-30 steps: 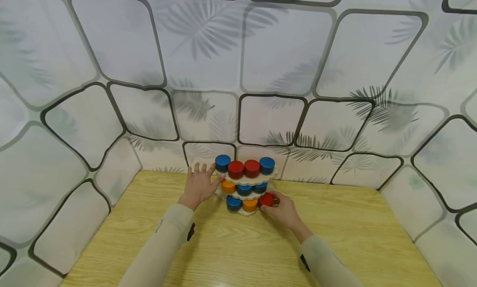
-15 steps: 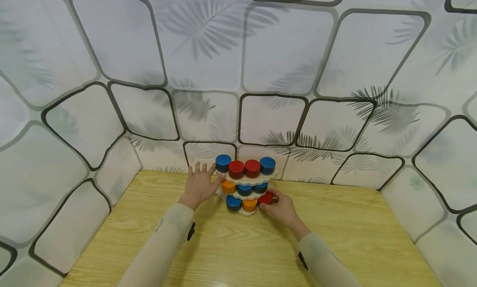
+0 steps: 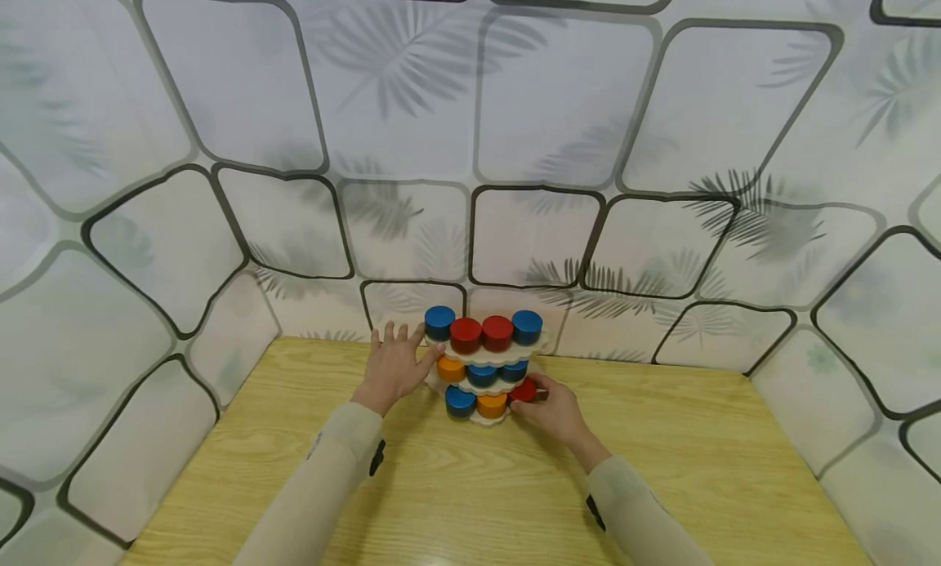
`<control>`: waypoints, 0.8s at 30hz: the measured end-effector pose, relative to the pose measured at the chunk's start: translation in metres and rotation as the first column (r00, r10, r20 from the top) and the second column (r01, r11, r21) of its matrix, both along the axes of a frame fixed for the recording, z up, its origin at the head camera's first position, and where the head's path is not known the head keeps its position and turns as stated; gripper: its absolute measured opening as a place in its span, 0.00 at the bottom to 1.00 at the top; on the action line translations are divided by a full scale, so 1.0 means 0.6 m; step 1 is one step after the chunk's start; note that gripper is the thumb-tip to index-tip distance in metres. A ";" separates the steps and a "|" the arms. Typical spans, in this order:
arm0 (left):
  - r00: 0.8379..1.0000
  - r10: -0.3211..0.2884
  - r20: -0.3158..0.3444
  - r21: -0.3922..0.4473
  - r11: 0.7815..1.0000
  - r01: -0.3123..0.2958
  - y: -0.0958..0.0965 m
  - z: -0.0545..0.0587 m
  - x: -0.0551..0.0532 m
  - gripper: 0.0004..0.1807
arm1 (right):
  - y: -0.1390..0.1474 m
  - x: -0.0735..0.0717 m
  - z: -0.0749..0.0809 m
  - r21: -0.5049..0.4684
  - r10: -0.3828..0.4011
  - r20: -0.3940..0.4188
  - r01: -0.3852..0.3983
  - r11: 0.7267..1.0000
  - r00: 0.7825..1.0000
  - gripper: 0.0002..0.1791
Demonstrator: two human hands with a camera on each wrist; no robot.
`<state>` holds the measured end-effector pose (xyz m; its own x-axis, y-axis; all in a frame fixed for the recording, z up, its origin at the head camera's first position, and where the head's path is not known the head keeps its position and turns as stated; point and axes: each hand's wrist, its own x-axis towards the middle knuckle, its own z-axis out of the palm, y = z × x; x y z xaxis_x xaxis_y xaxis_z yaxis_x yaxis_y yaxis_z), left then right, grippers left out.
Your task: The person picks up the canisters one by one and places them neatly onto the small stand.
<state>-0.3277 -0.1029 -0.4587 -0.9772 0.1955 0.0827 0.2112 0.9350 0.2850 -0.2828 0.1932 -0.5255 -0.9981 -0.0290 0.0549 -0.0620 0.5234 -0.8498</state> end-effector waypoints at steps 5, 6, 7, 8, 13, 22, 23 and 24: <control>1.000 -0.004 0.000 -0.001 1.000 0.004 0.002 0.001 0.000 0.43 | 0.002 0.002 0.000 0.002 0.002 -0.009 -0.002 1.000 1.000 0.29; 1.000 -0.005 0.001 0.000 1.000 0.005 0.003 0.001 0.000 0.43 | 0.003 0.003 0.000 0.006 0.002 -0.011 -0.002 1.000 1.000 0.30; 1.000 -0.007 0.001 0.002 1.000 0.007 0.003 0.001 0.000 0.43 | 0.003 0.003 0.000 0.007 0.003 -0.013 -0.003 1.000 1.000 0.30; 1.000 -0.008 0.002 0.003 1.000 0.008 0.003 0.001 -0.001 0.43 | 0.003 0.003 0.000 0.009 0.001 -0.012 -0.001 1.000 1.000 0.30; 1.000 -0.013 0.004 0.014 1.000 0.012 0.005 0.000 -0.003 0.43 | 0.005 0.004 0.000 0.022 0.000 -0.011 0.000 1.000 1.000 0.32; 1.000 -0.007 0.008 0.029 1.000 0.007 0.008 -0.002 -0.002 0.43 | 0.022 0.010 0.010 0.160 0.023 -0.005 -0.022 0.987 1.000 0.41; 1.000 -0.008 0.006 0.029 1.000 0.007 0.007 -0.001 -0.002 0.43 | 0.025 0.011 0.012 0.179 0.021 -0.011 -0.019 0.984 1.000 0.41; 1.000 -0.008 0.005 0.027 1.000 0.008 0.006 0.000 -0.001 0.43 | 0.028 0.011 0.014 0.204 0.017 -0.022 -0.012 0.979 1.000 0.40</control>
